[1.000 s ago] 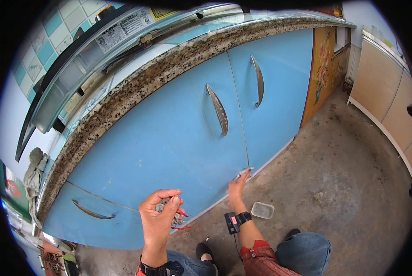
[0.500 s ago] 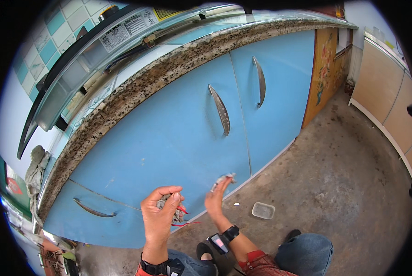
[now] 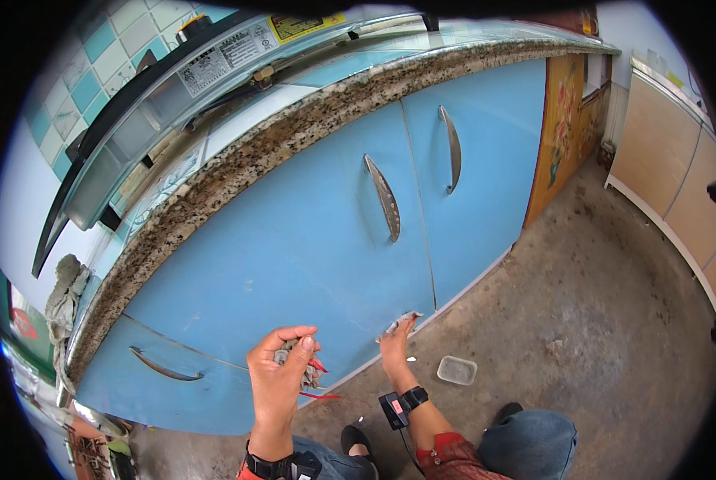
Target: The person wipes the front of a blue kitchen cabinet with a cloth, then rinses the cloth in a blue basin of water on the floor. The person continues wiping the cabinet surface and rinsing the cloth repeatedly.
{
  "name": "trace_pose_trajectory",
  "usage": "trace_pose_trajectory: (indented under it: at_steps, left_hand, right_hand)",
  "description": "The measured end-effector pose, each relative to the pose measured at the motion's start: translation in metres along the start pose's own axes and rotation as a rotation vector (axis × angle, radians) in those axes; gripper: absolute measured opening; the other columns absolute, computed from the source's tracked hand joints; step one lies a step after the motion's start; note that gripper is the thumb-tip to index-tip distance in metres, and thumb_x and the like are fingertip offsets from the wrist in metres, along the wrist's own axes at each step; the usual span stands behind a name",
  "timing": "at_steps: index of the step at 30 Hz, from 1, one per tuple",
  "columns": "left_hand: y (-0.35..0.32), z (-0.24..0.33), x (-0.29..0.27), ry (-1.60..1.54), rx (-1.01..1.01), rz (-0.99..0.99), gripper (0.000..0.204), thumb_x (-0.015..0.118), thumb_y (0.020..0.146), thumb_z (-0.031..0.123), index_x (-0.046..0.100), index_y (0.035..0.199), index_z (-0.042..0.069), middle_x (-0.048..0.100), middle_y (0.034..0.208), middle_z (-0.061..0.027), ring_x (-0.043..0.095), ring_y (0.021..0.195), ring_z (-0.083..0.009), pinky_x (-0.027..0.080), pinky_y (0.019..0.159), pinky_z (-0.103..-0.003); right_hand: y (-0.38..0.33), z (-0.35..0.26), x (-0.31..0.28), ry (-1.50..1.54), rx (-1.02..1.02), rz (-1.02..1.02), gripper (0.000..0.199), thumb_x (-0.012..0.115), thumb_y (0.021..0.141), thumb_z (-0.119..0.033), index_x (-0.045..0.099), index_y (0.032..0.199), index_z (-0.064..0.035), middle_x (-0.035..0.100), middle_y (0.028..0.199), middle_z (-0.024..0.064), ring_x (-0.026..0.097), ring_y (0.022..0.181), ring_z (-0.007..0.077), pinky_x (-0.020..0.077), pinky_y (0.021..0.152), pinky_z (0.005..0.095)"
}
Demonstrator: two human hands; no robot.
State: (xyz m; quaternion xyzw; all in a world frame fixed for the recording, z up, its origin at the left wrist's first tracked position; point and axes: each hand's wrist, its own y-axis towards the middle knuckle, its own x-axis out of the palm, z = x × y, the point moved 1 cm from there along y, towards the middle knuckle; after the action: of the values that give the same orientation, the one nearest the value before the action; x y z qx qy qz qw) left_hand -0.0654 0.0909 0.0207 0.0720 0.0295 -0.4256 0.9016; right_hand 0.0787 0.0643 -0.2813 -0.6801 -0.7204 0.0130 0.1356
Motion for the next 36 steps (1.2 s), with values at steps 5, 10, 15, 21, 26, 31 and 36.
trace_pose_trajectory:
  at_steps: [5,10,15,21,26,31,36]
  left_hand:
    - [0.0,0.0,-0.004,-0.037,0.026,0.016,0.01,0.064,0.088,0.0,0.068,0.097,-0.003,0.067,0.086,-0.0065,0.062,0.076,-0.0099,0.049,0.065,-0.023]
    - [-0.003,0.006,-0.007,-0.077,0.062,0.001,0.01,0.064,0.088,0.001,0.068,0.097,-0.003,0.067,0.086,-0.0063,0.061,0.075,-0.0094,0.048,0.065,-0.023]
    - [-0.003,0.008,-0.009,-0.122,0.061,0.002,0.01,0.065,0.089,0.004,0.069,0.097,0.0,0.066,0.081,-0.0045,0.056,0.065,-0.0052,0.045,0.053,-0.021]
    - [0.003,0.006,-0.014,-0.132,0.043,0.027,0.012,0.065,0.09,0.009,0.069,0.098,0.002,0.065,0.078,-0.0038,0.053,0.059,-0.0035,0.043,0.048,-0.02]
    - [0.006,0.005,-0.024,-0.116,0.032,-0.035,0.015,0.064,0.091,0.013,0.069,0.099,0.002,0.065,0.079,-0.0039,0.056,0.063,-0.0057,0.046,0.053,-0.022]
    - [0.007,-0.006,-0.028,-0.017,0.057,-0.158,0.023,0.06,0.094,0.018,0.066,0.107,0.001,0.066,0.083,-0.0062,0.058,0.066,-0.009,0.049,0.059,-0.025]
    - [0.013,-0.014,-0.023,-0.017,0.031,-0.307,0.041,0.058,0.095,0.02,0.051,0.131,0.004,0.065,0.097,-0.0096,0.057,0.069,-0.0091,0.05,0.061,-0.026]
  right_hand:
    - [-0.048,-0.106,0.032,-0.29,-0.668,0.003,0.093,0.045,0.069,0.015,0.003,0.15,0.0002,-0.009,0.155,0.0265,-0.004,0.144,0.0435,0.0123,0.117,0.0423]
    - [-0.06,-0.163,0.029,-0.414,-0.855,-0.095,0.088,0.047,0.073,0.016,0.005,0.149,0.0006,-0.004,0.155,0.0269,0.002,0.142,0.0466,0.0167,0.116,0.045]
    - [-0.046,-0.086,0.009,-0.366,-0.597,-0.02,0.081,0.049,0.077,0.013,0.012,0.148,0.0006,0.001,0.155,0.0261,0.01,0.143,0.0411,0.0206,0.115,0.0425]
    - [-0.004,-0.013,-0.016,-0.065,-0.073,0.058,0.04,0.058,0.081,0.01,0.053,0.121,0.0051,0.059,0.115,0.02,0.062,0.098,0.0273,0.0517,0.086,0.0366]
    - [-0.018,-0.071,-0.038,0.499,0.086,-0.048,0.014,0.059,0.087,0.004,0.061,0.101,0.0035,0.066,0.089,0.0103,0.066,0.076,0.0194,0.058,0.063,0.0319]
    - [-0.07,-0.179,-0.05,0.55,-0.091,-0.453,0.02,0.052,0.092,0.003,0.06,0.11,0.0028,0.066,0.103,0.0104,0.065,0.092,0.0191,0.0559,0.078,0.0326]
    - [-0.098,-0.271,-0.047,0.506,-0.208,-0.763,0.03,0.047,0.094,0.003,0.054,0.124,0.0005,0.063,0.116,0.0101,0.063,0.102,0.0185,0.0532,0.087,0.0312]
